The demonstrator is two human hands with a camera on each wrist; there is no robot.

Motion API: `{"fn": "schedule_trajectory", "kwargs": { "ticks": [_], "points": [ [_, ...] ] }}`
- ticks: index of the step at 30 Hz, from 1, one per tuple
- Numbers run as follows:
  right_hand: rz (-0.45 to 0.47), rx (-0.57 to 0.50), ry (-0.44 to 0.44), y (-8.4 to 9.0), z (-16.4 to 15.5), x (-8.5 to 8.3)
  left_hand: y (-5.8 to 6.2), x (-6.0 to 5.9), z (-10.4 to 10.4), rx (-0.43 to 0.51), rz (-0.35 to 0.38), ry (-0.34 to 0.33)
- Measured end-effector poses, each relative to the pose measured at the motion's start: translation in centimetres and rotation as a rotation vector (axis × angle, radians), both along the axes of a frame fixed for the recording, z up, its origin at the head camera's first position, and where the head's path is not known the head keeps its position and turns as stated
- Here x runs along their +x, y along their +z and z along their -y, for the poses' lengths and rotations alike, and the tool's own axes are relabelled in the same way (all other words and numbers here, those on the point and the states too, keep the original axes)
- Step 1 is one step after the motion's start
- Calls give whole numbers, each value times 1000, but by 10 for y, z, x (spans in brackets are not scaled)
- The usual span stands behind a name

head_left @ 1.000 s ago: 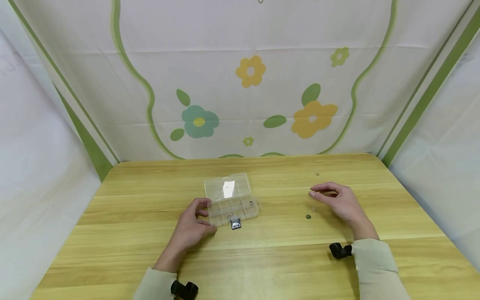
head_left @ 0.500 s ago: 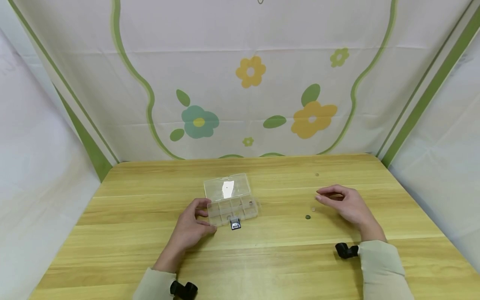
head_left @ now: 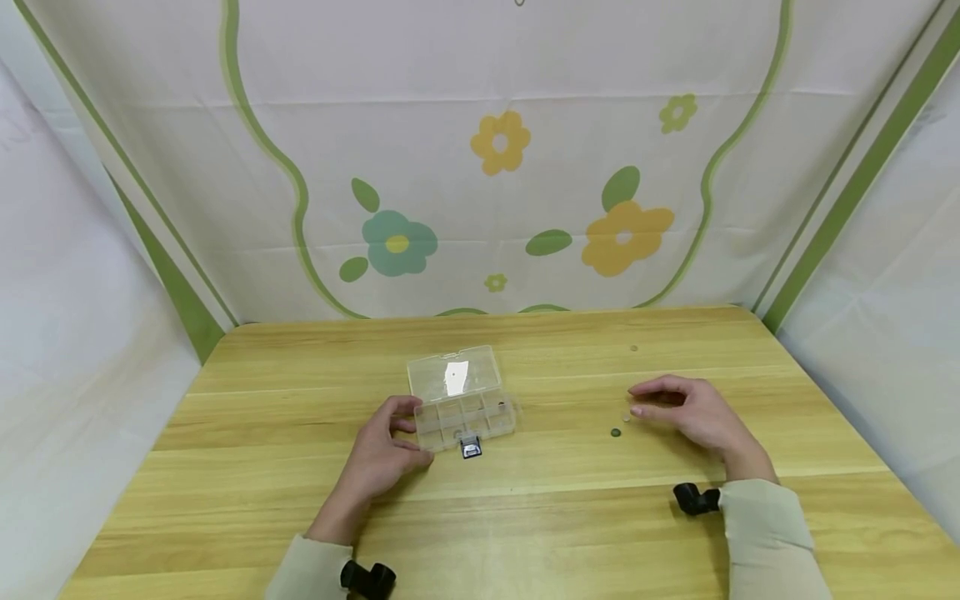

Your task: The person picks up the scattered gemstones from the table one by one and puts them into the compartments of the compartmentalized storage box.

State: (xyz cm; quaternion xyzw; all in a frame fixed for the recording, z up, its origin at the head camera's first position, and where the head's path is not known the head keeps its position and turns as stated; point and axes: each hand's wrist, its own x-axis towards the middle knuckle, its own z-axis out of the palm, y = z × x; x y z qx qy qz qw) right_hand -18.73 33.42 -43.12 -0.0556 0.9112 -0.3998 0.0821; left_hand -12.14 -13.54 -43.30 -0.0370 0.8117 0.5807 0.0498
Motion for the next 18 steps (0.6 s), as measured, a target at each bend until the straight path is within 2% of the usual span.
{"fn": "schedule_trajectory", "kwargs": {
  "ticks": [5, 18],
  "points": [
    [8, 10, 34, -2, 0, 0, 0, 0, 0, -4, 0, -1],
    [-40, 25, 98, -3, 5, -1, 1, 0, 0, -11, 5, 0]
  ]
}}
